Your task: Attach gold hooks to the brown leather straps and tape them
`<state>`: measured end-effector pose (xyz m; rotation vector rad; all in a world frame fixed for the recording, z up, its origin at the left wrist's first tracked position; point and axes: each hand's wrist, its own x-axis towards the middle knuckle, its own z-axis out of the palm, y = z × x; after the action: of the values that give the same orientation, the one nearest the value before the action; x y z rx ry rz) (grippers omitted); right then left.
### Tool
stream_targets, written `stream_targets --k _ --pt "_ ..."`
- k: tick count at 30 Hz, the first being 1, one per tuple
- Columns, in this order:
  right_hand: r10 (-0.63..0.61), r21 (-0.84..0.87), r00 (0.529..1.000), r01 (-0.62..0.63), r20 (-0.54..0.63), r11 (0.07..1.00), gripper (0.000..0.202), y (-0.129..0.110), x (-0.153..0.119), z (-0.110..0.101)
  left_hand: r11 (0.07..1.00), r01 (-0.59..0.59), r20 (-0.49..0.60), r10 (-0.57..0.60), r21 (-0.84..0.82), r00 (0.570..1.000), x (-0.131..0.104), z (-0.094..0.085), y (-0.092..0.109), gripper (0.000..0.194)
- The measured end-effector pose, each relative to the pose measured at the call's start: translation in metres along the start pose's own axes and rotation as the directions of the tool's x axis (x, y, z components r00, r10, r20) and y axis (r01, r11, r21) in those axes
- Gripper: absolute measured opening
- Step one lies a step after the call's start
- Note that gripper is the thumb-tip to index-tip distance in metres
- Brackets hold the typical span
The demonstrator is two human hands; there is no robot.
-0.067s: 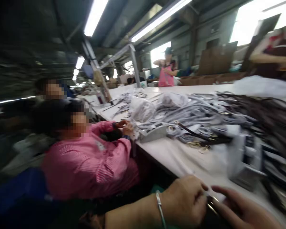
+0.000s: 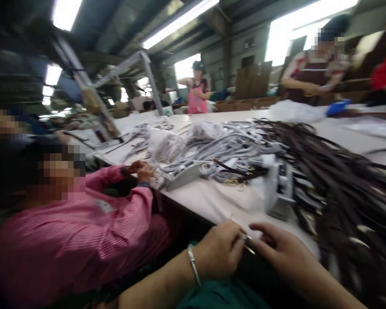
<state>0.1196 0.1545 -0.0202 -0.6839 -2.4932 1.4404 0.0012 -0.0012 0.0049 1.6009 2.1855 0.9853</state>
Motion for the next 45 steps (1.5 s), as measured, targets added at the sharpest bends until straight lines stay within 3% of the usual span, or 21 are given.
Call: stream_targets --k 2,4,6,8,15,18,20,22,24,26,28,30,32,33,34,36,40,43,45 --pt "0.123 0.172 0.986 -0.141 0.111 0.975 0.051 -0.004 -0.012 -0.01 0.999 0.023 0.027 -0.021 -0.049 0.999 0.006 0.002 -0.005 0.015" --pt "0.236 0.363 0.93 -0.331 0.283 0.871 0.05 -0.009 -0.018 -0.012 0.99 0.041 0.028 -0.038 -0.135 0.999 0.013 0.009 -0.014 0.013" --pt "0.278 0.444 0.886 -0.433 0.371 0.784 0.033 -0.012 -0.023 -0.01 0.976 0.042 0.043 -0.034 -0.216 0.998 0.016 0.017 -0.023 0.012" --pt "0.304 0.468 0.885 -0.449 0.354 0.761 0.02 -0.014 -0.028 -0.006 0.966 0.02 0.044 -0.009 -0.259 0.999 0.014 0.023 -0.029 0.012" --pt "0.309 0.49 0.923 -0.385 0.231 0.782 0.011 -0.006 -0.026 0.008 0.984 0.01 -0.105 -0.029 -0.177 0.994 0.004 0.034 -0.027 0.016" --pt "0.237 0.261 0.966 -0.256 0.099 0.931 0.012 0.001 -0.026 0.017 0.974 0.028 -0.104 -0.053 -0.223 0.993 0.003 0.034 -0.025 0.016" --pt "0.072 -0.064 0.997 -0.072 -0.007 0.995 0.013 0.002 -0.031 0.021 0.973 0.03 -0.109 -0.056 -0.228 0.992 0.003 0.033 -0.024 0.014" --pt "-0.092 -0.417 0.996 0.087 0.009 0.905 0.012 -0.002 -0.039 0.022 0.98 0.035 -0.121 -0.059 -0.194 0.991 0.004 0.032 -0.024 0.013" --pt "-0.159 -0.652 0.982 0.187 0.103 0.735 0.015 -0.01 -0.045 0.021 0.987 0.033 -0.128 -0.054 -0.159 0.99 0.007 0.031 -0.022 0.013" --pt "-0.177 -0.747 0.97 0.241 0.166 0.62 0.021 -0.018 -0.046 0.018 0.991 0.005 -0.131 -0.023 -0.136 0.991 0.009 0.029 -0.018 0.014" --pt "-0.168 -0.741 0.974 0.226 0.154 0.632 0.021 -0.022 -0.042 0.013 0.992 -0.056 -0.123 0.041 -0.115 0.991 0.01 0.029 -0.015 0.014" --pt "-0.12 -0.609 0.989 0.15 0.09 0.779 0.014 -0.021 -0.034 0.006 0.988 -0.121 -0.104 0.111 -0.092 0.988 0.01 0.03 -0.013 0.015" --pt "0.037 -0.283 0.998 -0.019 0.058 0.959 0.015 -0.015 -0.026 0.001 0.985 -0.161 -0.087 0.155 -0.069 0.984 0.007 0.033 -0.014 0.017" --pt "0.145 -0.065 0.986 -0.14 0.08 0.988 0.018 -0.012 -0.023 -0.001 0.984 -0.168 -0.088 0.162 -0.058 0.983 0.005 0.035 -0.015 0.017" --pt "0.243 0.154 0.961 -0.261 0.13 0.953 0.02 -0.009 -0.021 -0.002 0.985 -0.165 -0.093 0.161 -0.046 0.983 0.003 0.037 -0.017 0.017" --pt "0.352 0.503 0.902 -0.433 0.251 0.748 0.022 -0.005 -0.021 -0.001 0.99 -0.14 -0.11 0.136 -0.028 0.985 0.0 0.042 -0.019 0.016" --pt "0.341 0.81 0.871 -0.467 0.353 0.355 0.018 -0.013 -0.023 -0.003 0.995 -0.05 -0.135 0.038 -0.09 0.99 0.004 0.039 -0.013 0.015" --pt "0.315 0.883 0.892 -0.406 0.326 0.237 0.016 -0.035 -0.021 -0.017 0.981 0.02 -0.178 -0.054 -0.192 0.983 0.021 0.023 0.006 0.015" --pt "0.277 0.904 0.927 -0.327 0.252 0.274 0.017 -0.053 -0.018 -0.031 0.971 0.03 -0.229 -0.086 -0.238 0.97 0.036 0.009 0.023 0.015"
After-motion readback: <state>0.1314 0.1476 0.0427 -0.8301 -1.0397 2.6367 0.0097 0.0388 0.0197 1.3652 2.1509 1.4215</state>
